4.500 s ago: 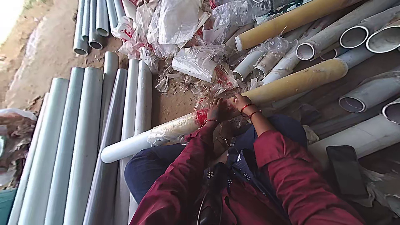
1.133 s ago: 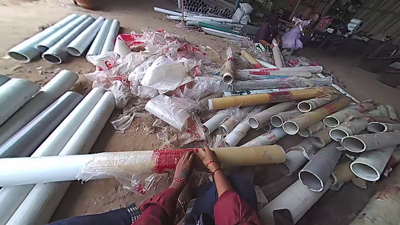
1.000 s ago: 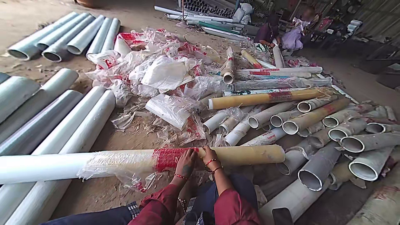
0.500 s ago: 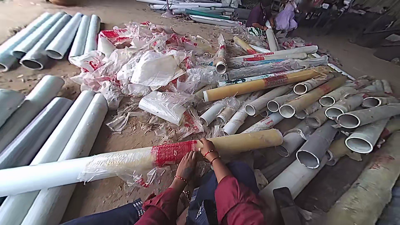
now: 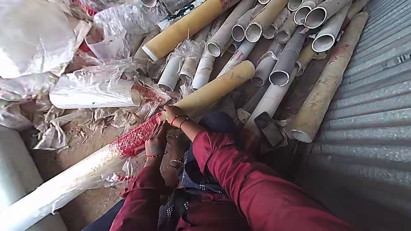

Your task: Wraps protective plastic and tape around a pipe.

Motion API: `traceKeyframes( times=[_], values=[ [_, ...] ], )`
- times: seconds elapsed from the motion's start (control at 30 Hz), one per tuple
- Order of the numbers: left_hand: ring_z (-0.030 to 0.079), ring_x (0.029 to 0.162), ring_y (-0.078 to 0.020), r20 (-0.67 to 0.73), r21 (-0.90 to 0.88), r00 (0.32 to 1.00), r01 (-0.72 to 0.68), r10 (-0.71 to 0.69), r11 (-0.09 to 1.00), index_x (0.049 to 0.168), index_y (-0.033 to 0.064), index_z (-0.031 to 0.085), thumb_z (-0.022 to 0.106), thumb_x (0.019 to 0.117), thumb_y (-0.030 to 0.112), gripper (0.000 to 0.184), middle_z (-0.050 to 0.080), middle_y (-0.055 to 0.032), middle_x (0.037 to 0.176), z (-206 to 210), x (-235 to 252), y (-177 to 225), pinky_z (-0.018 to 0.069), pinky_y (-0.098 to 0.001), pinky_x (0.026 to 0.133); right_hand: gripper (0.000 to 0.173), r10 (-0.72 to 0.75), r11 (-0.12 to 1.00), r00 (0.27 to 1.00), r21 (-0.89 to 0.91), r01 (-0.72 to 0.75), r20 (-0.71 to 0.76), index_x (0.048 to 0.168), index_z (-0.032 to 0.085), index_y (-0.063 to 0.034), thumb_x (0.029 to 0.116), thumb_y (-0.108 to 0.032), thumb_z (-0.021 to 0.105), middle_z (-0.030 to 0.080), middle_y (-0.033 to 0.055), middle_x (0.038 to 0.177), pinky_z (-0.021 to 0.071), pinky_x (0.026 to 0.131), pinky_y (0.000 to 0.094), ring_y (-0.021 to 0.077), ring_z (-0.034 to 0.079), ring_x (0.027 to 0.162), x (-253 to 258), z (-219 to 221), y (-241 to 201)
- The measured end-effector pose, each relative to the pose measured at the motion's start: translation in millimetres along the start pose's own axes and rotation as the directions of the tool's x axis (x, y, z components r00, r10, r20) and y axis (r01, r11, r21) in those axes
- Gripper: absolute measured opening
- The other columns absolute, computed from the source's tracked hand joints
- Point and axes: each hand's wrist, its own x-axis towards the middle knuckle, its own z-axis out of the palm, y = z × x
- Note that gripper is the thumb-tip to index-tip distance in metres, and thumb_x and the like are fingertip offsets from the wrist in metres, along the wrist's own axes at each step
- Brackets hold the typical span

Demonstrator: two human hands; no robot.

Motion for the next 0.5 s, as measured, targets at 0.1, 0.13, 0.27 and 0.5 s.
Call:
traceKeyframes(
  times=[0.1,0.13,0.27,0.5],
  values=[
    [0.069,0.115,-0.0462,-0.005,-0.008,0.997,-0.083,0.083,0.997,0.108,-0.0116,0.074,0.051,0.1,-0.002,0.026,0.072,-0.0255,0.12,8,-35,-12,0.0539,-0.0566,0.098,0.054,0.025,0.998,0.997,-0.053,-0.022,0.073,0.147,0.047,0.0033,0.0952,0.005,0.063,0.059,0.027,0.138,0.0448,0.11,0.0511,0.0386,0.057,0.131,-24,-24,-17],
    [0.07,0.112,-0.046,0.004,0.001,0.998,-0.067,0.067,0.998,0.107,-0.011,0.074,0.052,0.1,-0.002,0.025,0.073,-0.0252,0.118,10,-48,-13,0.0551,-0.0575,0.095,0.054,0.018,0.999,0.998,-0.046,-0.015,0.065,0.147,0.048,0.0039,0.0949,0.005,0.063,0.06,0.0277,0.137,0.0452,0.109,0.0515,0.0392,0.058,0.13,-28,-25,-18],
    [0.071,0.112,-0.0452,0.037,-0.015,0.996,0.082,-0.082,0.996,0.115,-0.0076,0.074,0.053,0.1026,0.003,0.027,0.073,-0.0244,0.119,7,-64,-3,0.0535,-0.06,0.097,0.056,0.034,0.999,0.998,-0.039,-0.032,0.053,0.148,0.047,0.002,0.0951,0.003,0.064,0.061,0.0286,0.135,0.0468,0.107,0.0535,0.0408,0.06,0.128,-31,-26,-19],
    [0.075,0.096,-0.0437,0.057,-0.116,0.985,0.166,-0.16,0.979,0.11,-0.0072,0.075,0.058,0.1007,0.008,0.024,0.076,-0.0248,0.105,-7,-69,6,0.0565,-0.0596,0.088,0.051,0.039,0.999,0.999,0.0,-0.04,0.033,0.147,0.049,0.0016,0.0979,-0.002,0.062,0.058,0.0289,0.139,0.0451,0.108,0.058,0.043,0.057,0.132,-40,-23,-16]
  ],
)
